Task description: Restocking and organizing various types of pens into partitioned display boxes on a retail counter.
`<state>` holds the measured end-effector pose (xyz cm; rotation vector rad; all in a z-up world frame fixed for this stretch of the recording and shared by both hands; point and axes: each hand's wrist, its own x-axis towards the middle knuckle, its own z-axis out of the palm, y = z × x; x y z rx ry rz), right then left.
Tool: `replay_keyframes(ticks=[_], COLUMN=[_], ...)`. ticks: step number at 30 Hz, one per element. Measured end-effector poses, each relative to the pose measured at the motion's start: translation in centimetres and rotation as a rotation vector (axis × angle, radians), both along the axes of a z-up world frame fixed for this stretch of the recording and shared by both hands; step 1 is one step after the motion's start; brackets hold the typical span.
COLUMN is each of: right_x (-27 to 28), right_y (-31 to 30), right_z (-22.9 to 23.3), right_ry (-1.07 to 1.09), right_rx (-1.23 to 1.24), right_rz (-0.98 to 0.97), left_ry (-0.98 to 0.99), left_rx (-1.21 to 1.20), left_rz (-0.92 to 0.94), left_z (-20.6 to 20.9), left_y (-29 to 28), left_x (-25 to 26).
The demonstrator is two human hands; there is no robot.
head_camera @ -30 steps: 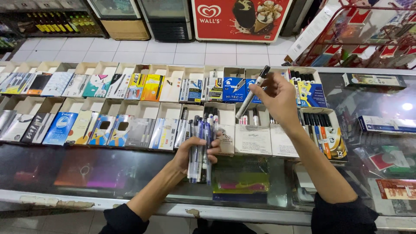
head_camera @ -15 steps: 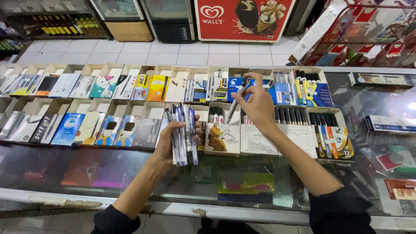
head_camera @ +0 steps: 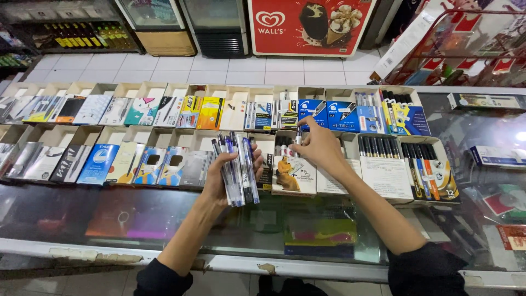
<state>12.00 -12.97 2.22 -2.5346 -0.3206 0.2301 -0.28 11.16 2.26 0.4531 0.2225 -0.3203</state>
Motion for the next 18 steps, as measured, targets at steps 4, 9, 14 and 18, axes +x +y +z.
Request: replay_keyframes(ticks=[4,9,14,18], right_x=[-0.5,-0.3,-0.2,-4.9], right_y=[0.1,0.0,-0.2,1.5], right_z=[0.8,0.2,-0.1,6.2], right_ry=[0.025,0.069,-0.055,-0.108], right_rx=[-0.006,-0.085,0.004,0.436], right_rz=[0.014,0.063,0.141,0.452], left_ry=[0.002,-0.011,-0.047,-0.067], left_rx=[-0.013,0.013,0.029,-0.015], left_rz=[-0.003,-0.035,-0.078,-0.131], left_z=[-0.8,0.2,1.6,0.6], left_y=[0.0,-0.4,-1.2,-1.6], left_x=[0.1,-0.7,-1.4,-1.4])
